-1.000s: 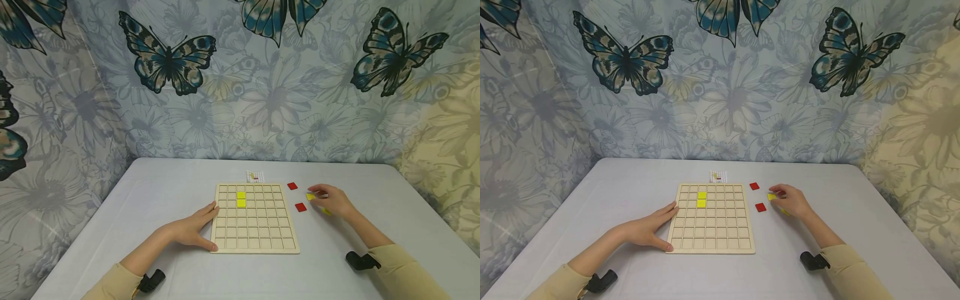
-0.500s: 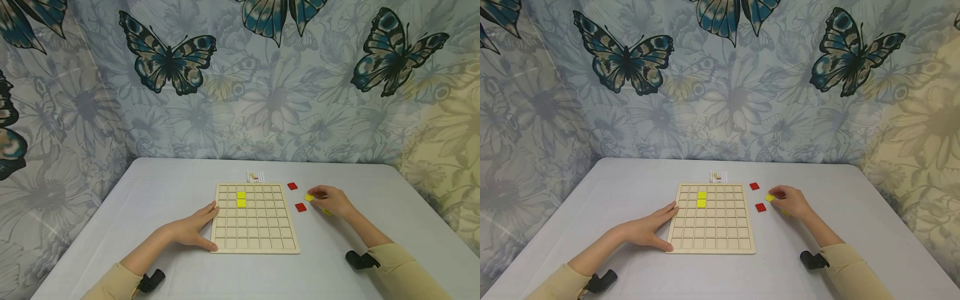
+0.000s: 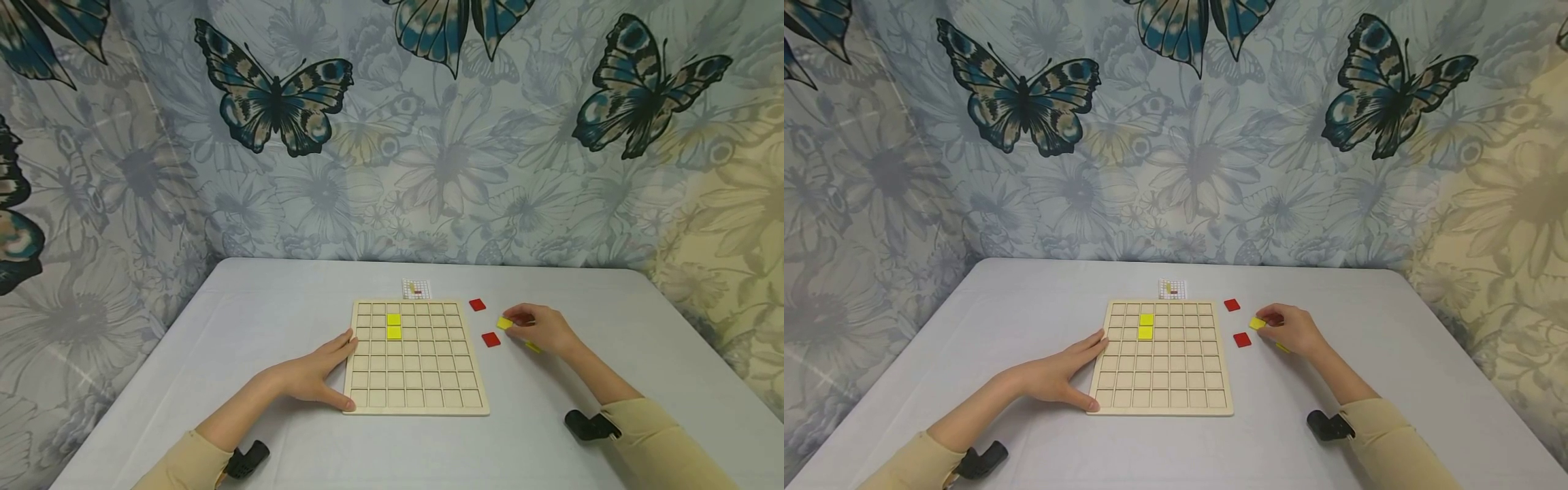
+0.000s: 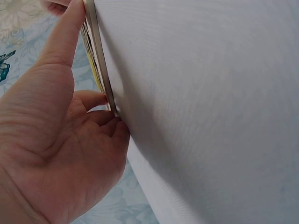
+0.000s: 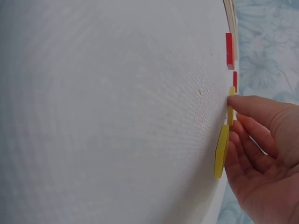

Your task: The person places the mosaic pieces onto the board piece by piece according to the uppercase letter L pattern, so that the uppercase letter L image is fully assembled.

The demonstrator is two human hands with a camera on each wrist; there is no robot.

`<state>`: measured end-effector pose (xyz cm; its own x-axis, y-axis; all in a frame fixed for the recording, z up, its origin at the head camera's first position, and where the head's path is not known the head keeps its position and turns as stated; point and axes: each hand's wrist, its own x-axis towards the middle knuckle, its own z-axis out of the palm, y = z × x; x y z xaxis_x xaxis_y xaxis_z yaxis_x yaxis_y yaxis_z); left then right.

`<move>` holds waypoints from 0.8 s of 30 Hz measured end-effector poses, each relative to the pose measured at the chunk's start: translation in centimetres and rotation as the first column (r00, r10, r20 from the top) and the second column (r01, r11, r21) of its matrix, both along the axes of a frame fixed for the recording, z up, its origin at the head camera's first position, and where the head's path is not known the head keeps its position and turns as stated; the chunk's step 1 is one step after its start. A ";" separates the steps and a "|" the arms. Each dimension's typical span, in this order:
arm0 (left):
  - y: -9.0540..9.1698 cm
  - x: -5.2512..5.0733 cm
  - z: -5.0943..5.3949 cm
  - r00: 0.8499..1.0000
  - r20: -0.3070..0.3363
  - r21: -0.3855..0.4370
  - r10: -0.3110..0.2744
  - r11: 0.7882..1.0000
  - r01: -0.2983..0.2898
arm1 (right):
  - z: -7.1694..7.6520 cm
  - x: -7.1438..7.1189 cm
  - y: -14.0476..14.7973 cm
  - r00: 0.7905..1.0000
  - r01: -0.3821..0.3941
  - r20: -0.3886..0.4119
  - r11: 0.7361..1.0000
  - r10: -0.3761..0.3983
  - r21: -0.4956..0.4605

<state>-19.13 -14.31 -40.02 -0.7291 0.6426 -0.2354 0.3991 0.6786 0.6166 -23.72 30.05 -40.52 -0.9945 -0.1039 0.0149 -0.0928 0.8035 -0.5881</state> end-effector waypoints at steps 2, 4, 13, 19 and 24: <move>0.0 0.0 0.0 1.000 0.000 0.000 0.000 1.000 0.000 | 0.0 0.0 0.0 1.000 0.005 0.000 1.000 -0.005 0.002; 0.0 0.0 0.0 1.000 -0.001 -0.001 0.002 1.000 -0.002 | -0.1 -0.1 0.1 1.000 0.007 -0.003 1.000 -0.007 0.003; 0.0 0.0 -0.1 1.000 -0.005 -0.005 0.006 1.000 -0.006 | -0.2 -0.3 0.2 0.999 0.003 -0.038 1.000 -0.002 0.016; 0.0 0.0 -0.1 1.000 -0.005 -0.009 0.007 1.000 -0.007 | -0.2 -0.2 0.2 0.999 0.001 -0.050 1.000 -0.001 0.015; 0.0 0.0 -0.1 1.000 -0.009 -0.014 0.007 1.000 -0.007 | 0.1 0.0 -0.2 0.999 0.005 -0.048 1.000 -0.005 -0.016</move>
